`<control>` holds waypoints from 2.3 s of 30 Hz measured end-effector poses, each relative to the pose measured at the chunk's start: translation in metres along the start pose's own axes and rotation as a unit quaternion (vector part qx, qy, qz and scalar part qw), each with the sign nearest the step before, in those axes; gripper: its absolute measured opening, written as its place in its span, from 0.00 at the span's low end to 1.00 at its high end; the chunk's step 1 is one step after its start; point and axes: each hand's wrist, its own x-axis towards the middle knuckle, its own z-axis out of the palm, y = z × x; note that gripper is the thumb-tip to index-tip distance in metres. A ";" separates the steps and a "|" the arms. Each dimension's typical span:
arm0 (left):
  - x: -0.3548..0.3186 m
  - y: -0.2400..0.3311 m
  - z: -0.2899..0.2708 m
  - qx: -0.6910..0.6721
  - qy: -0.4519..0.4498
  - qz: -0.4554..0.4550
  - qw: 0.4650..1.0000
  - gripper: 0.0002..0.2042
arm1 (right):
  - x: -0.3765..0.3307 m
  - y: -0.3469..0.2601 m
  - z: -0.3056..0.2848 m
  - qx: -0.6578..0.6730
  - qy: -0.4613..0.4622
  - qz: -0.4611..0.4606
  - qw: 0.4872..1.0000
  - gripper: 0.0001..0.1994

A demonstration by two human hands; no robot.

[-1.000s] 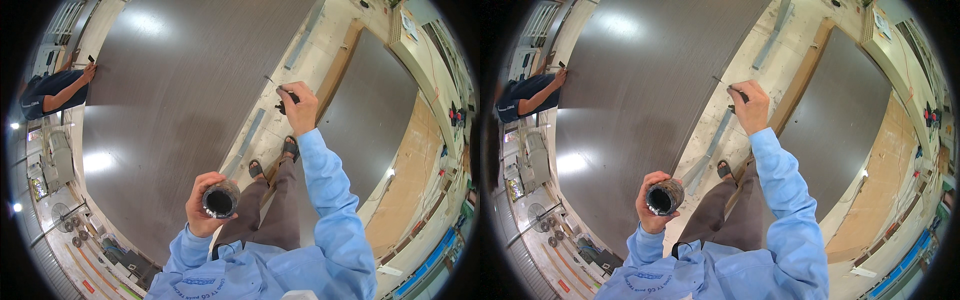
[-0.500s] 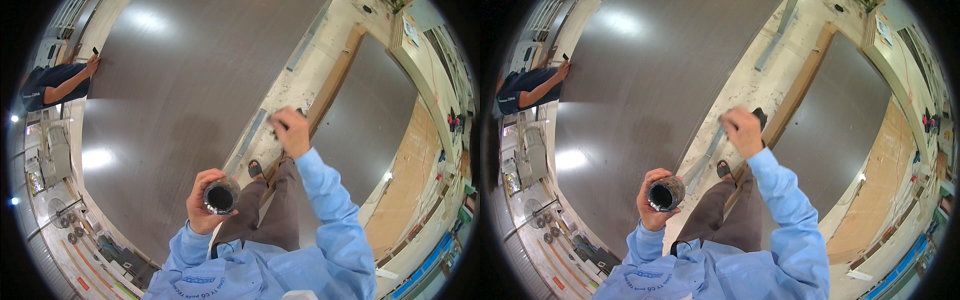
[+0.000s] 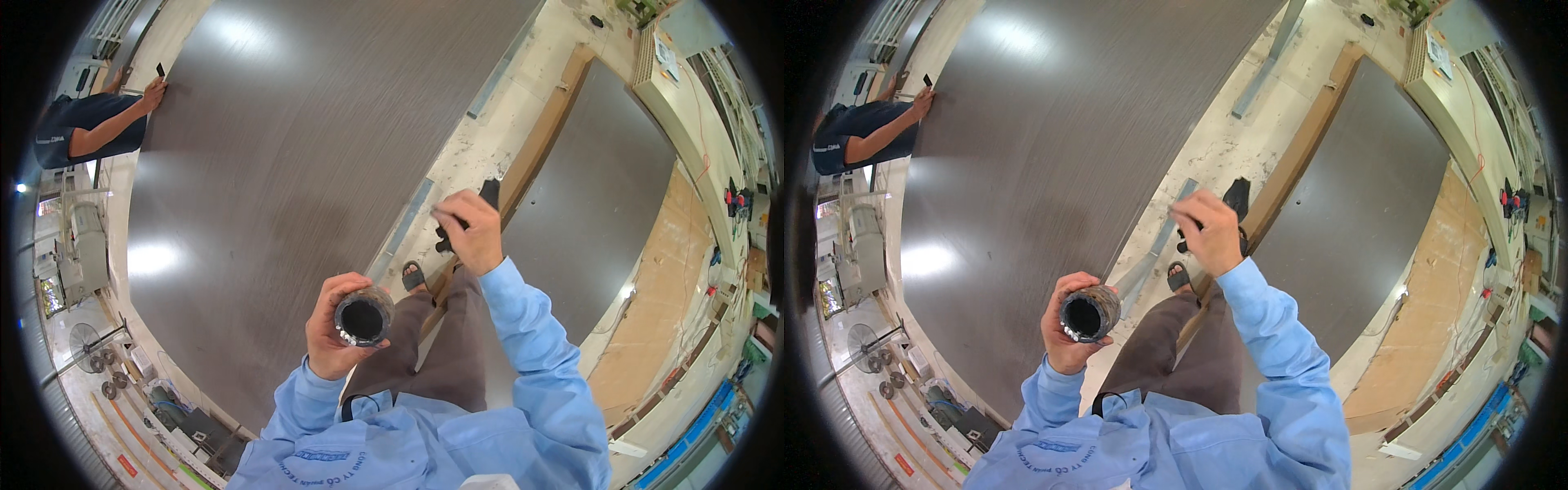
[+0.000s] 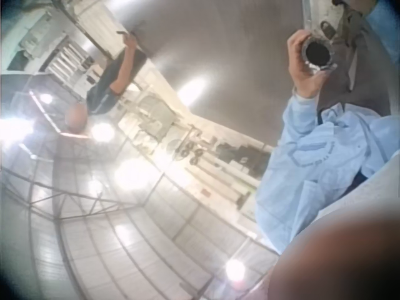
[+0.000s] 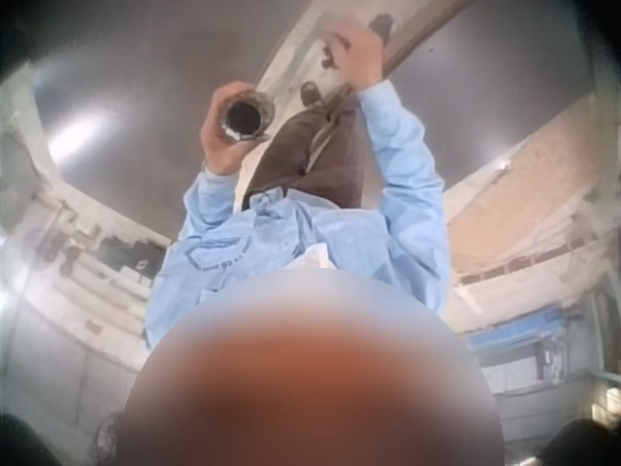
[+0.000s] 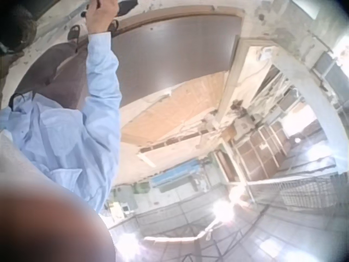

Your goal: The person applies a dark substance to the edges of a large flat panel using a small brush and a cloth. They repeatedly dip the brush into a small container and wipe the panel's edges while walking around the work area.

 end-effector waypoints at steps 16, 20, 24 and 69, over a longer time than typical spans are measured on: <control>-0.022 0.010 -0.009 0.018 0.015 0.015 1.000 0.39 | 0.016 0.010 -0.020 -0.076 0.087 0.042 0.992 0.03; -0.023 0.009 0.002 0.020 0.022 0.009 1.000 0.40 | 0.054 0.031 -0.032 -0.079 0.191 0.030 0.978 0.03; -0.026 0.012 0.012 0.020 0.034 -0.003 0.999 0.40 | 0.043 0.025 -0.029 -0.100 0.068 0.055 0.991 0.03; -0.166 0.097 -0.112 0.037 0.036 0.088 0.995 0.32 | -0.123 -0.417 0.013 -0.390 -0.144 -0.261 0.871 0.07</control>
